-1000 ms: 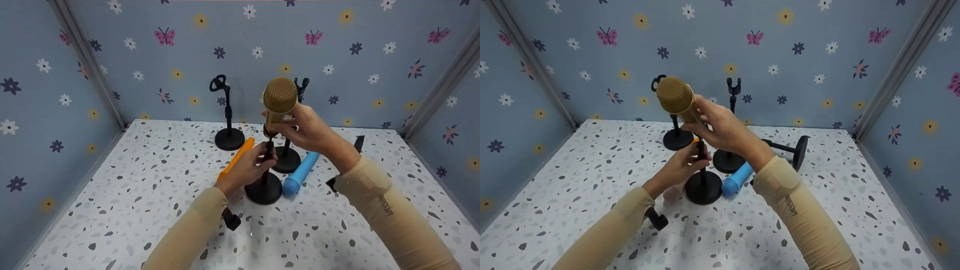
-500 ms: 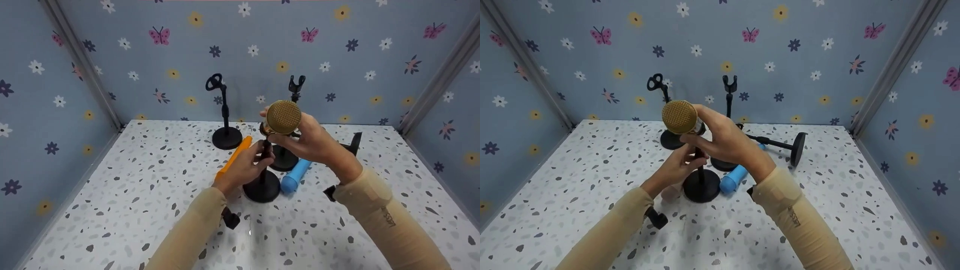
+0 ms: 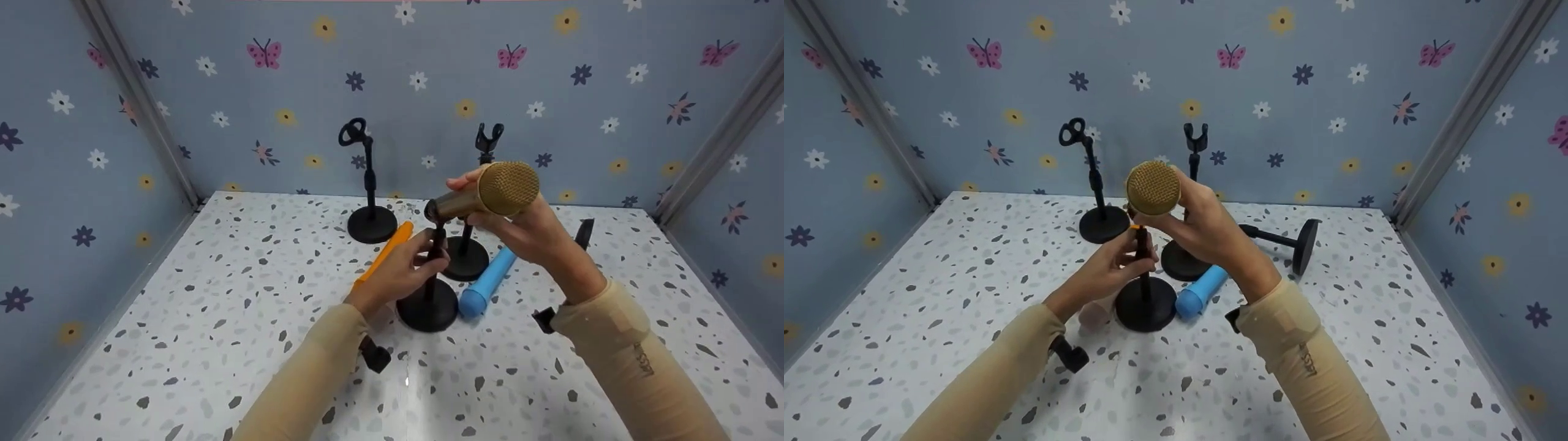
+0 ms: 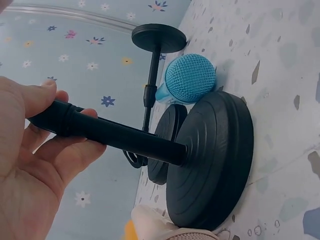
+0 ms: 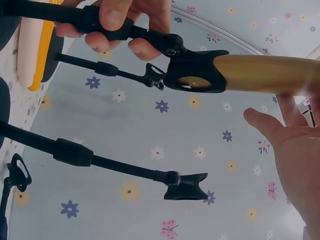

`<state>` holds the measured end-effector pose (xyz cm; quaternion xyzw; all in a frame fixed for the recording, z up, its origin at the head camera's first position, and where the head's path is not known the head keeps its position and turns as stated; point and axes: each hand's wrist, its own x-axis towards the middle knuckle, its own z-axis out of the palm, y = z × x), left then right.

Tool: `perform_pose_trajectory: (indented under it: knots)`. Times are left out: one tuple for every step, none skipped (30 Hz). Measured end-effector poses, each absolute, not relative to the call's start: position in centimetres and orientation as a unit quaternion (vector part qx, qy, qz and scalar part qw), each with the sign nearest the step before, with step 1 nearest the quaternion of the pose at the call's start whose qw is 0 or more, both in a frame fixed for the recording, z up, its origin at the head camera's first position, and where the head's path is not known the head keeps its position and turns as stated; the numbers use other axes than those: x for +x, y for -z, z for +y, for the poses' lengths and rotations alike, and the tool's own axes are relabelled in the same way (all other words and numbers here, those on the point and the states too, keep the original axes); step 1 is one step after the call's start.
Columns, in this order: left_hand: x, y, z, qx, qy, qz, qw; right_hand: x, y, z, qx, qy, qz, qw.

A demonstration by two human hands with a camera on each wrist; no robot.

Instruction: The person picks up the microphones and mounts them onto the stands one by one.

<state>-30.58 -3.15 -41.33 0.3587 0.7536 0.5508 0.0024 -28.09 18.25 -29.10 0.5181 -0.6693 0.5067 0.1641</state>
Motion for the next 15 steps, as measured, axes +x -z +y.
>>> perform_pose_trajectory:
  knots:
    - [-30.6, 41.3, -3.2, 0.361, -0.552, 0.752, 0.000, -28.2, 29.3, 18.3, 0.518, -0.514, -0.665, 0.160]
    - [-30.5, 41.3, -3.2, 0.361, -0.553, 0.751, -0.002, -28.2, 29.4, 18.3, 0.518, -0.520, -0.661, 0.160]
    - [-30.5, 41.3, -3.2, 0.361, -0.554, 0.750, -0.003, -28.3, 29.6, 18.2, 0.517, -0.523, -0.658, 0.161]
    - [-30.5, 41.3, -3.2, 0.362, -0.555, 0.749, -0.003, -28.3, 29.8, 18.1, 0.515, -0.526, -0.657, 0.163]
    - [-30.5, 41.3, -3.2, 0.362, -0.556, 0.748, -0.002, -28.3, 30.0, 17.9, 0.513, -0.527, -0.657, 0.166]
    - [-30.5, 41.3, -3.3, 0.363, -0.557, 0.747, -0.001, -28.4, 30.2, 17.7, 0.510, -0.528, -0.658, 0.169]
    - [-30.5, 41.3, -3.3, 0.361, -0.558, 0.747, 0.000, -28.5, 30.5, 17.5, 0.506, -0.527, -0.660, 0.172]
    - [-30.5, 41.2, -3.3, 0.360, -0.557, 0.748, 0.000, -28.6, 30.8, 17.3, 0.501, -0.524, -0.667, 0.173]
    - [-30.5, 41.2, -3.3, 0.357, -0.556, 0.750, 0.001, -28.8, 31.2, 17.1, 0.496, -0.522, -0.672, 0.174]
    - [-30.5, 41.2, -3.2, 0.356, -0.555, 0.752, 0.001, -29.0, 31.6, 16.9, 0.490, -0.521, -0.677, 0.173]
    - [-30.5, 41.2, -3.2, 0.354, -0.554, 0.754, 0.001, -29.3, 32.1, 16.7, 0.483, -0.520, -0.684, 0.170]
    - [-30.5, 41.3, -3.2, 0.351, -0.553, 0.755, 0.003, -29.6, 32.5, 16.5, 0.476, -0.520, -0.690, 0.166]
    - [-30.5, 41.3, -3.1, 0.350, -0.552, 0.757, 0.004, -29.9, 32.9, 16.4, 0.469, -0.519, -0.696, 0.162]
    - [-30.5, 41.4, -3.0, 0.350, -0.550, 0.758, 0.006, -30.1, 33.3, 16.3, 0.461, -0.519, -0.702, 0.160]
    - [-30.5, 41.4, -3.0, 0.351, -0.548, 0.759, 0.007, -30.3, 33.5, 16.2, 0.454, -0.519, -0.706, 0.160]
